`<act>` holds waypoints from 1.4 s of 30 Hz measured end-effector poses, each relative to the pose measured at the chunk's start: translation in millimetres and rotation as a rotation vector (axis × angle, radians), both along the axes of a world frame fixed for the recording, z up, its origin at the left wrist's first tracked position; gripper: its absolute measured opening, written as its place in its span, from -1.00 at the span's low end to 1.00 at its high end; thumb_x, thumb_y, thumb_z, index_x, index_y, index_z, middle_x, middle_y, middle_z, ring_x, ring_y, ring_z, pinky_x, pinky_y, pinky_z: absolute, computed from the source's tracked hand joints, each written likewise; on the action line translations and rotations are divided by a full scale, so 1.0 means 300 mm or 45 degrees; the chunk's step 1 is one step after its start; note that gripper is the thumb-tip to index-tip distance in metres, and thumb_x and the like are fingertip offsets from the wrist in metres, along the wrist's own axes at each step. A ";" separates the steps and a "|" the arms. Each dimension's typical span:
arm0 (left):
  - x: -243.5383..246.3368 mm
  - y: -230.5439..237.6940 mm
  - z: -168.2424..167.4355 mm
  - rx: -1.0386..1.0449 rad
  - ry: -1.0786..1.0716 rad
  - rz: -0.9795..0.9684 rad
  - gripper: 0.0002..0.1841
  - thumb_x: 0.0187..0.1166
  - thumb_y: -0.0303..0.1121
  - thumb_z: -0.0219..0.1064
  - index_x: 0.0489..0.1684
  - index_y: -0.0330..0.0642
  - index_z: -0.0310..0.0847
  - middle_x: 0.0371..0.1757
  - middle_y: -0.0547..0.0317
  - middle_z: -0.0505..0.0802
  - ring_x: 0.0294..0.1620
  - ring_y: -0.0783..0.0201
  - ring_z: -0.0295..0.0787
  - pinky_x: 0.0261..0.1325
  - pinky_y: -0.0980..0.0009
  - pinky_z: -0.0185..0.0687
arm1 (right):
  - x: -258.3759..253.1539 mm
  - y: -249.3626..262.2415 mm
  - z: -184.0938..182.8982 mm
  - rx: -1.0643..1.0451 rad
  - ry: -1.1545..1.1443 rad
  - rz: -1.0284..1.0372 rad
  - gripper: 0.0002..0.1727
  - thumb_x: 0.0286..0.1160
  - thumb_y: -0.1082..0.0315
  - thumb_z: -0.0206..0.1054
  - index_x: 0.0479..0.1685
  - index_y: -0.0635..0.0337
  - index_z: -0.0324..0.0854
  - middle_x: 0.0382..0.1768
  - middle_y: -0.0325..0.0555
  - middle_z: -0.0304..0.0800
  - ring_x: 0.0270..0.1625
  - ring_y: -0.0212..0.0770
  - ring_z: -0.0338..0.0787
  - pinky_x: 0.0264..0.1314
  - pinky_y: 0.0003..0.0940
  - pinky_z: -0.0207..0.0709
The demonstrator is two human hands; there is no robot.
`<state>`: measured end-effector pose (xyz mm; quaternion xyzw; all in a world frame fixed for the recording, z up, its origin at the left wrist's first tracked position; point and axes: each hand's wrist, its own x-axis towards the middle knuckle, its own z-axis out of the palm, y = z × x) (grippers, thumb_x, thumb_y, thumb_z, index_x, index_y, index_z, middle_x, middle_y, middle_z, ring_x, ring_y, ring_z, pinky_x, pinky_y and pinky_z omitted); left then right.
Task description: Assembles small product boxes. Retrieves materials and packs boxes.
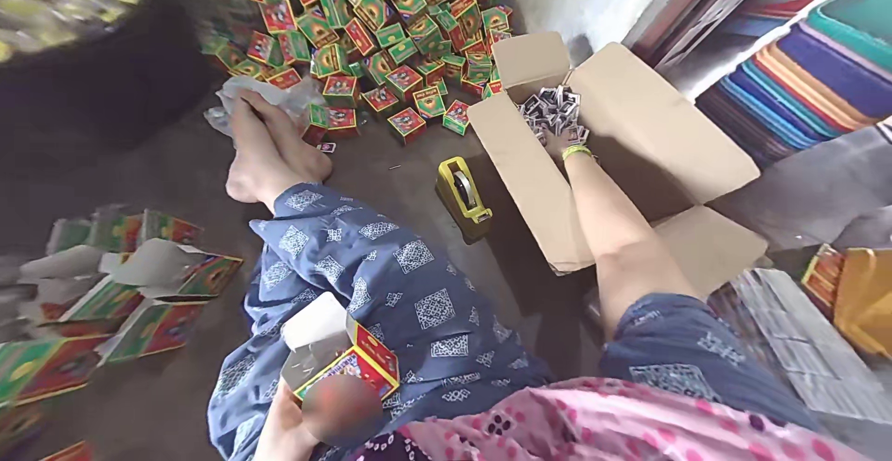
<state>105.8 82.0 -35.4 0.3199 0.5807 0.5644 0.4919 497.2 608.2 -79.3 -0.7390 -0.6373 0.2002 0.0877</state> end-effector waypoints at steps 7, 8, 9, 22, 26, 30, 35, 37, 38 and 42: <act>-0.013 -0.014 -0.014 0.066 -0.001 -0.026 -0.11 -0.07 -0.72 0.59 0.43 -0.15 0.25 0.06 0.44 0.90 0.05 0.45 0.88 0.18 0.38 0.85 | -0.023 -0.072 0.122 -0.136 -0.075 0.067 -0.19 0.47 0.04 0.46 0.78 -0.02 0.33 0.75 0.59 0.00 0.66 0.53 0.32 0.53 0.43 0.32; -0.015 -0.015 -0.016 0.056 0.009 -0.027 -0.11 -0.08 -0.71 0.59 0.42 -0.17 0.25 0.05 0.43 0.90 0.04 0.45 0.89 0.17 0.38 0.85 | -0.015 -0.068 0.116 -0.143 -0.091 0.084 -0.20 0.48 0.05 0.46 0.77 -0.01 0.33 0.74 0.59 0.01 0.66 0.54 0.32 0.52 0.44 0.33; -0.017 -0.014 -0.019 0.046 0.009 -0.032 -0.11 -0.08 -0.71 0.59 0.42 -0.18 0.25 0.04 0.42 0.90 0.04 0.45 0.89 0.17 0.38 0.85 | -0.008 -0.064 0.108 -0.140 -0.097 0.089 -0.20 0.47 0.04 0.45 0.77 -0.02 0.34 0.74 0.58 0.02 0.66 0.53 0.32 0.52 0.44 0.34; -0.009 -0.009 -0.043 0.062 0.017 0.014 0.01 -0.20 -0.63 0.66 0.50 -0.28 0.19 0.10 0.26 0.88 0.08 0.36 0.88 0.15 0.36 0.87 | 0.046 -0.161 0.245 0.258 0.320 -0.229 -0.12 0.05 0.11 0.68 0.48 0.34 0.53 0.25 0.40 0.70 0.33 0.34 0.69 0.36 0.42 0.50; -0.012 -0.019 -0.072 0.162 -0.027 0.014 0.03 -0.19 -0.54 0.73 0.51 -0.26 0.23 0.13 0.18 0.88 0.10 0.28 0.89 0.18 0.32 0.87 | -0.031 -0.337 0.380 0.513 0.728 -0.083 -0.24 -0.09 0.29 0.70 0.33 0.19 0.61 0.13 0.10 0.78 0.14 -0.02 0.81 0.19 0.06 0.71; -0.014 -0.028 -0.082 0.156 0.001 -0.002 0.04 -0.17 -0.51 0.74 0.53 -0.30 0.19 0.15 0.17 0.87 0.11 0.29 0.88 0.20 0.33 0.86 | -0.161 -0.688 0.481 0.561 0.865 0.424 -0.43 -0.03 0.35 0.68 0.14 0.15 0.68 0.12 -0.02 0.75 0.03 -0.20 0.79 0.02 -0.18 0.76; -0.017 -0.039 -0.092 0.212 0.002 -0.028 0.04 -0.14 -0.48 0.76 0.53 -0.32 0.18 0.15 0.13 0.86 0.13 0.25 0.88 0.22 0.29 0.86 | -0.279 -1.022 0.306 0.337 0.604 0.723 -0.53 -0.14 0.23 0.68 -0.06 0.02 0.77 0.14 0.03 0.68 0.04 -0.14 0.75 -0.07 -0.16 0.73; -0.018 -0.047 -0.091 0.205 0.008 -0.024 0.07 -0.15 -0.49 0.75 0.55 -0.34 0.14 0.18 0.10 0.85 0.15 0.23 0.87 0.23 0.27 0.86 | -0.281 -1.049 0.164 0.128 0.394 0.621 -0.44 -0.09 0.19 0.70 0.07 0.04 0.76 0.30 0.16 0.62 0.13 -0.03 0.76 0.07 -0.02 0.74; -0.019 -0.052 -0.090 0.193 0.025 -0.015 0.08 -0.17 -0.50 0.74 0.56 -0.35 0.13 0.18 0.09 0.85 0.16 0.24 0.87 0.23 0.28 0.86 | -0.277 -1.044 0.103 -0.008 0.281 0.557 -0.35 -0.01 0.17 0.70 0.25 0.05 0.72 0.40 0.21 0.56 0.23 0.05 0.75 0.22 0.05 0.71; -0.016 -0.066 -0.088 0.197 0.030 -0.012 0.09 -0.18 -0.51 0.74 0.57 -0.35 0.12 0.20 0.09 0.84 0.17 0.23 0.86 0.25 0.29 0.84 | -0.230 -0.988 -0.071 -0.216 0.110 0.394 -0.23 0.12 0.12 0.66 0.47 0.10 0.59 0.36 0.28 0.68 0.35 0.19 0.72 0.42 0.21 0.55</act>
